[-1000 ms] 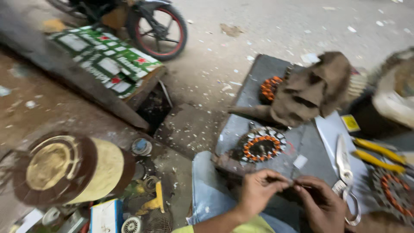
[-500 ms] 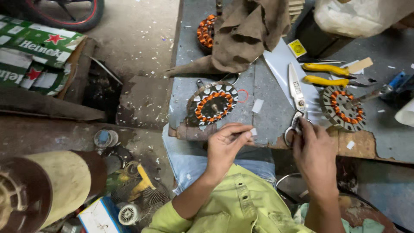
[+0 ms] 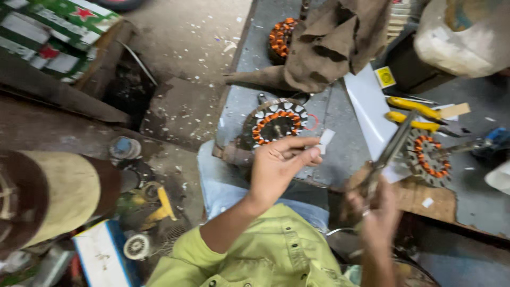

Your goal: The person assembles a circular electrical component by inserting small white paper pieces into slots around a copper-wound stator. They use scissors to cut the paper and pliers to press the pieces into place, repeating the process for multiple slots.

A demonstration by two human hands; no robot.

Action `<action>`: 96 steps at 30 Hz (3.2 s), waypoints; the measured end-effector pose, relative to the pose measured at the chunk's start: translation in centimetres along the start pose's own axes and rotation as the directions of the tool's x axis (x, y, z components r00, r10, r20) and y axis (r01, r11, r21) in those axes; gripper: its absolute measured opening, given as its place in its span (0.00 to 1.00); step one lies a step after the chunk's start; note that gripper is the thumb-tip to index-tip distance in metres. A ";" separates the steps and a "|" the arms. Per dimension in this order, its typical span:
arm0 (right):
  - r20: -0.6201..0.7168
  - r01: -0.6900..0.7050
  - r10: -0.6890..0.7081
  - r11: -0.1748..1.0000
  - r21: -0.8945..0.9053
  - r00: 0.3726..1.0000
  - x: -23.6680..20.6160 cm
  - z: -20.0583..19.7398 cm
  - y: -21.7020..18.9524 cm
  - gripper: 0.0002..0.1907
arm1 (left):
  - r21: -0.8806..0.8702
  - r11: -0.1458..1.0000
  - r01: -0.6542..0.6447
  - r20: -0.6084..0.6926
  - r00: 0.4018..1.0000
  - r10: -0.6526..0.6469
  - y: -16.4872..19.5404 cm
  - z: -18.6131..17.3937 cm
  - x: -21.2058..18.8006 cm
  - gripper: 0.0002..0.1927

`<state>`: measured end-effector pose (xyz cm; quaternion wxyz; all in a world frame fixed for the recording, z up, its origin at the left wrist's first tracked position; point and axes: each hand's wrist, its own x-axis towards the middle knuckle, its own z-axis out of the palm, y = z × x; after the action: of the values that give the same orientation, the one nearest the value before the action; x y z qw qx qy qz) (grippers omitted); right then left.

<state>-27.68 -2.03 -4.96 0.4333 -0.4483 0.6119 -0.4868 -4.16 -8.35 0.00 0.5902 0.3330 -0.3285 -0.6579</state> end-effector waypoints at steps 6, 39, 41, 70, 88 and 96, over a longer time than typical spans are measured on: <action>0.418 0.004 -0.163 0.935 0.355 0.894 -4.2 4.2 5.0 0.57 | 0.147 0.982 -0.116 -0.014 0.993 0.119 0.4 1.0 1.3 0.15; -0.120 -0.105 -0.013 0.389 -0.915 0.993 4.8 0.9 -6.5 0.41 | 0.112 0.993 0.026 0.112 0.993 -0.039 -3.5 -1.7 0.1 0.12; -0.016 -0.009 -0.016 0.393 -0.920 1.000 5.8 0.7 -7.8 0.39 | 0.063 0.985 0.162 0.153 0.974 -0.169 -4.1 -1.6 0.1 0.10; 0.390 0.376 -0.332 0.926 -0.040 0.859 2.8 6.0 -2.1 0.13 | 0.017 0.990 0.143 0.075 0.987 -0.144 -3.8 -4.0 -3.4 0.05; 0.391 0.744 -0.633 0.557 -0.369 0.668 3.6 9.2 -9.7 0.14 | 0.769 0.601 -0.217 -0.281 0.729 0.624 5.7 -8.4 -3.0 0.12; 0.322 0.658 -0.574 0.646 -0.387 0.753 3.4 11.8 -10.4 0.07 | 0.630 0.727 -0.275 -0.158 0.870 0.466 3.3 -10.5 -0.6 0.14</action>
<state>-15.73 -9.07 3.18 0.1673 -0.7617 0.4828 -0.3984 6.44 -8.43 -3.15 0.6215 0.5232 -0.4806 -0.3302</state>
